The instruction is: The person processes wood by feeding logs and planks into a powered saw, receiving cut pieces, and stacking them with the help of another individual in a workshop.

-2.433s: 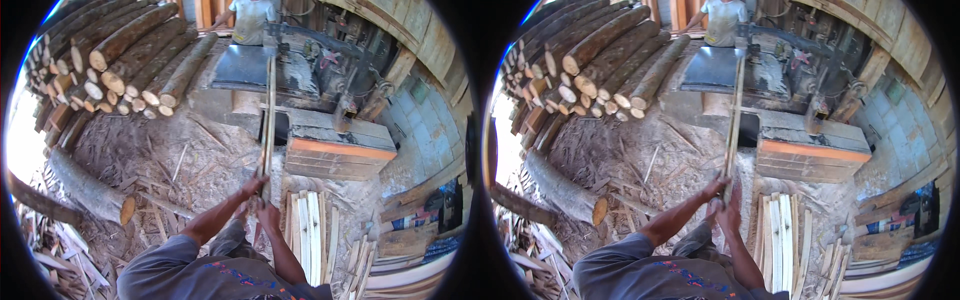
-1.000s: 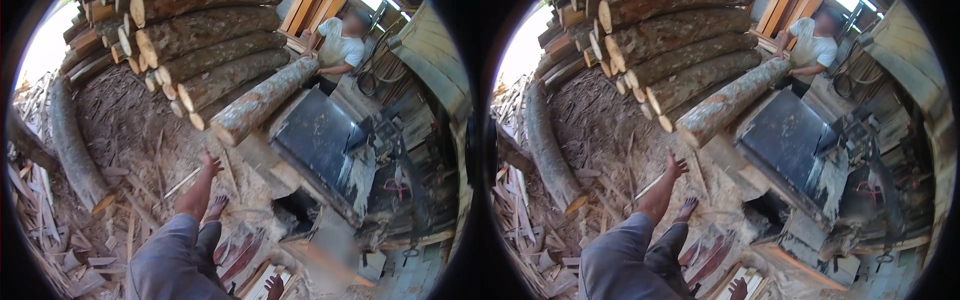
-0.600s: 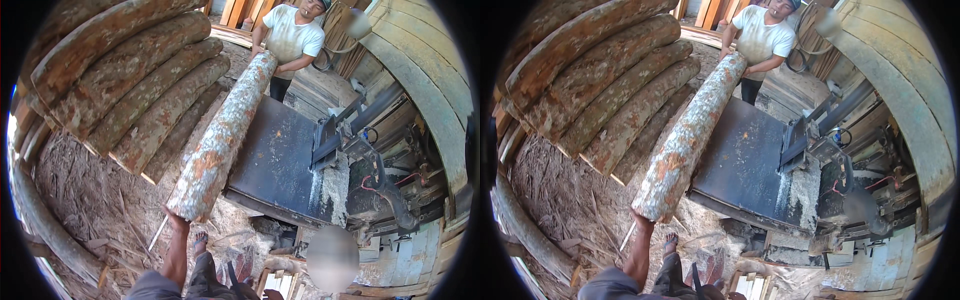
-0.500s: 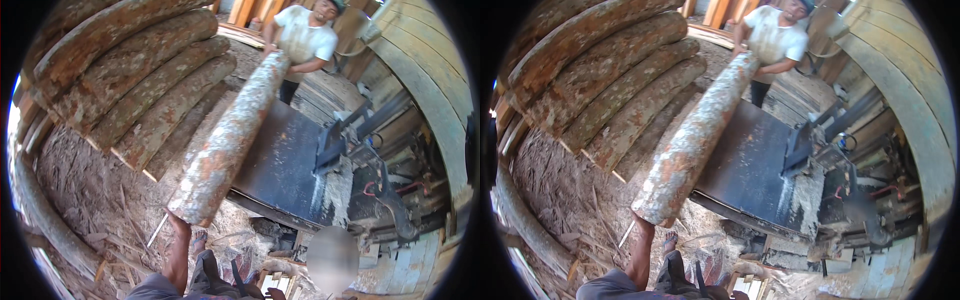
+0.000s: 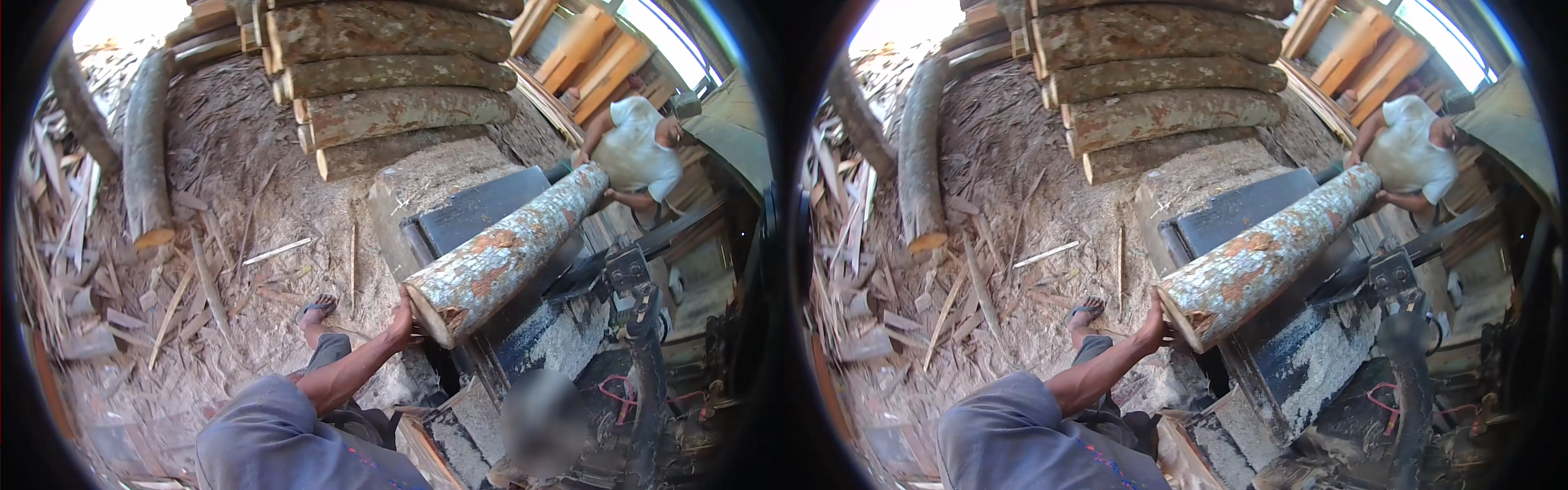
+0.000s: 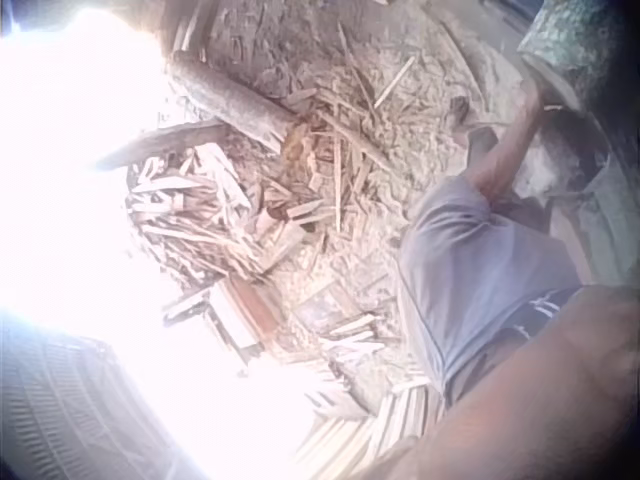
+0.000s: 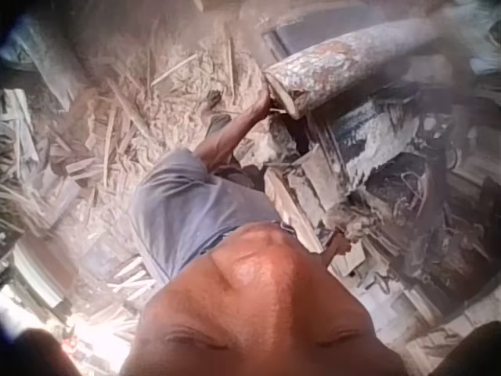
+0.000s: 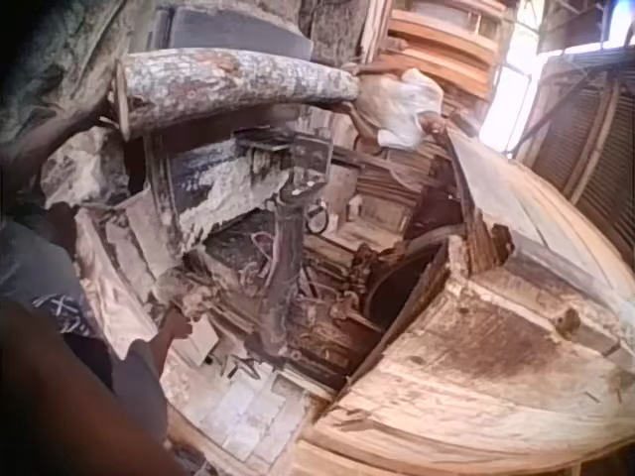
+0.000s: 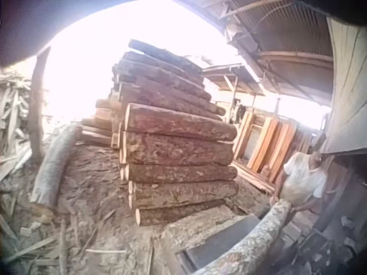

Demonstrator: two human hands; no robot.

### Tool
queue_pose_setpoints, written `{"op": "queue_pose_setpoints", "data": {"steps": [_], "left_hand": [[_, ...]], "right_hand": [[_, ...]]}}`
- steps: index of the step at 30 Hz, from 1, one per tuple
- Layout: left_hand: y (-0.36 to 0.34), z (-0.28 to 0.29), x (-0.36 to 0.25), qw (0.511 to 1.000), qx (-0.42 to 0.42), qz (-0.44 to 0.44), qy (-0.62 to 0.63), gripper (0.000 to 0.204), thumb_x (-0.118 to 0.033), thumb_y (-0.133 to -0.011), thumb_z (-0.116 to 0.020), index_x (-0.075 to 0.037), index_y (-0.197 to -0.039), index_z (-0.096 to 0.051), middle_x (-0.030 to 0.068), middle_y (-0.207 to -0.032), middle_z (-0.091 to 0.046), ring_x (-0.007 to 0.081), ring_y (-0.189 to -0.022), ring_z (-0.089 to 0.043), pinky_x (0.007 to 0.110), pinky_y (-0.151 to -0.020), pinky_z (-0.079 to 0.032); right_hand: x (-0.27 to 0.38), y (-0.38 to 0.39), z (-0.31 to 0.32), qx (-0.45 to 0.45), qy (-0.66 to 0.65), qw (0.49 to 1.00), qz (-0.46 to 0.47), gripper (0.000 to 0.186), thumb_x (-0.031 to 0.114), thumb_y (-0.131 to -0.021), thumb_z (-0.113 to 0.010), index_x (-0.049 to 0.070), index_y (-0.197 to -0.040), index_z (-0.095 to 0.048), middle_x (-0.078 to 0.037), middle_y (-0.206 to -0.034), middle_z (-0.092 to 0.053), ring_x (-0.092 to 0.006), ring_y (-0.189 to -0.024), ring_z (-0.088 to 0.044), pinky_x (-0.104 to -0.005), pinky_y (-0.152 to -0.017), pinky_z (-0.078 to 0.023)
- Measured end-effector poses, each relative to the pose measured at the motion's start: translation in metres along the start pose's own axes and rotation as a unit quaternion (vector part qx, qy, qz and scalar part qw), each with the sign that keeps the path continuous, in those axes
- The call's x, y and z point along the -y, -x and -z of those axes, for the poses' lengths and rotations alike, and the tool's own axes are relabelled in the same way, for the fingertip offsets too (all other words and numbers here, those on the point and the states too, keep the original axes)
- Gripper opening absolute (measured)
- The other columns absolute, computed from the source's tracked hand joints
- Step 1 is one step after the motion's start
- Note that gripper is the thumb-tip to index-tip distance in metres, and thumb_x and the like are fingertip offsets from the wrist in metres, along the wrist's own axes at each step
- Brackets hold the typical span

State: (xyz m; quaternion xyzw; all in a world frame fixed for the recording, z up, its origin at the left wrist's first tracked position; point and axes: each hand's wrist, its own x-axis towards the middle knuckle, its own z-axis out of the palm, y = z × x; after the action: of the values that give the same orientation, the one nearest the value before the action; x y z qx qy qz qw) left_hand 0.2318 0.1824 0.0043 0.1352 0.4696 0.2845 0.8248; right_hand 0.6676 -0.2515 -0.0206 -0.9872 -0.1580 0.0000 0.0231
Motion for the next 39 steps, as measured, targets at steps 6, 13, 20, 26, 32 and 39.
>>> {"op": "queue_pose_setpoints", "data": {"steps": [6,13,20,26,32,39], "left_hand": [[0.028,-0.033,0.016,0.991,-0.088,-0.07,-0.074,0.116,-0.092,-0.063,-0.028,-0.008,-0.138,-0.002,0.0246,-0.111,-0.053,0.0385,-0.096,-0.059,0.057,-0.086,-0.041],[0.064,-0.023,0.014,0.982,-0.062,-0.055,-0.172,0.104,-0.081,-0.075,-0.035,-0.007,-0.142,-0.004,0.0247,-0.121,-0.054,0.0345,-0.104,-0.059,0.056,-0.085,-0.044],[0.105,0.101,0.07,0.969,-0.04,0.027,-0.244,0.089,-0.073,-0.084,-0.03,-0.014,-0.146,-0.005,0.0182,-0.131,-0.048,0.0347,-0.119,-0.048,0.051,-0.096,-0.037],[0.154,0.205,0.099,0.923,-0.107,0.117,-0.35,0.093,-0.076,-0.08,-0.036,-0.015,-0.146,-0.01,0.0179,-0.136,-0.042,0.0345,-0.119,-0.047,0.054,-0.095,-0.036],[0.136,0.227,0.108,0.779,-0.124,0.123,-0.602,0.085,-0.074,-0.081,-0.039,-0.013,-0.138,-0.03,0.0162,-0.117,-0.057,0.0307,-0.101,-0.058,0.052,-0.081,-0.043],[0.197,0.213,0.125,0.83,-0.049,0.081,-0.55,0.065,-0.054,-0.087,-0.052,-0.005,-0.128,-0.044,0.0143,-0.098,-0.066,0.0216,-0.08,-0.065,0.037,-0.063,-0.049]], "right_hand": [[0.019,-0.034,0.017,0.079,0.02,0.996,0.039,0.038,0.037,-0.07,-0.067,0.004,-0.089,-0.066,-0.014,-0.079,-0.066,-0.0255,-0.073,-0.063,-0.0403,-0.066,-0.05],[-0.088,0.032,0.015,0.146,-0.032,0.989,0.009,0.039,0.041,-0.072,-0.066,0.005,-0.086,-0.068,-0.015,-0.076,-0.066,-0.0256,-0.073,-0.064,-0.0399,-0.066,-0.05],[-0.182,0.184,-0.008,0.243,-0.073,0.967,-0.024,0.042,0.042,-0.085,-0.05,0.005,-0.095,-0.066,-0.019,-0.101,-0.064,-0.0338,-0.095,-0.062,-0.0446,-0.079,-0.048],[-0.129,0.144,0.123,0.042,-0.076,0.99,-0.113,0.034,0.04,-0.081,-0.056,0.007,-0.084,-0.066,-0.02,-0.085,-0.066,-0.0369,-0.084,-0.064,-0.0472,-0.071,-0.052],[-0.202,0.095,0.036,-0.002,-0.093,0.996,-0.017,0.045,0.042,-0.078,-0.061,0.003,-0.1,-0.062,-0.018,-0.091,-0.066,-0.0289,-0.083,-0.067,-0.0428,-0.068,-0.052],[-0.11,0.211,0.063,0.031,-0.181,0.966,-0.183,0.057,0.015,-0.074,-0.062,0.006,-0.129,-0.046,-0.022,-0.109,-0.06,-0.0368,-0.101,-0.058,-0.0468,-0.086,-0.044]]}}
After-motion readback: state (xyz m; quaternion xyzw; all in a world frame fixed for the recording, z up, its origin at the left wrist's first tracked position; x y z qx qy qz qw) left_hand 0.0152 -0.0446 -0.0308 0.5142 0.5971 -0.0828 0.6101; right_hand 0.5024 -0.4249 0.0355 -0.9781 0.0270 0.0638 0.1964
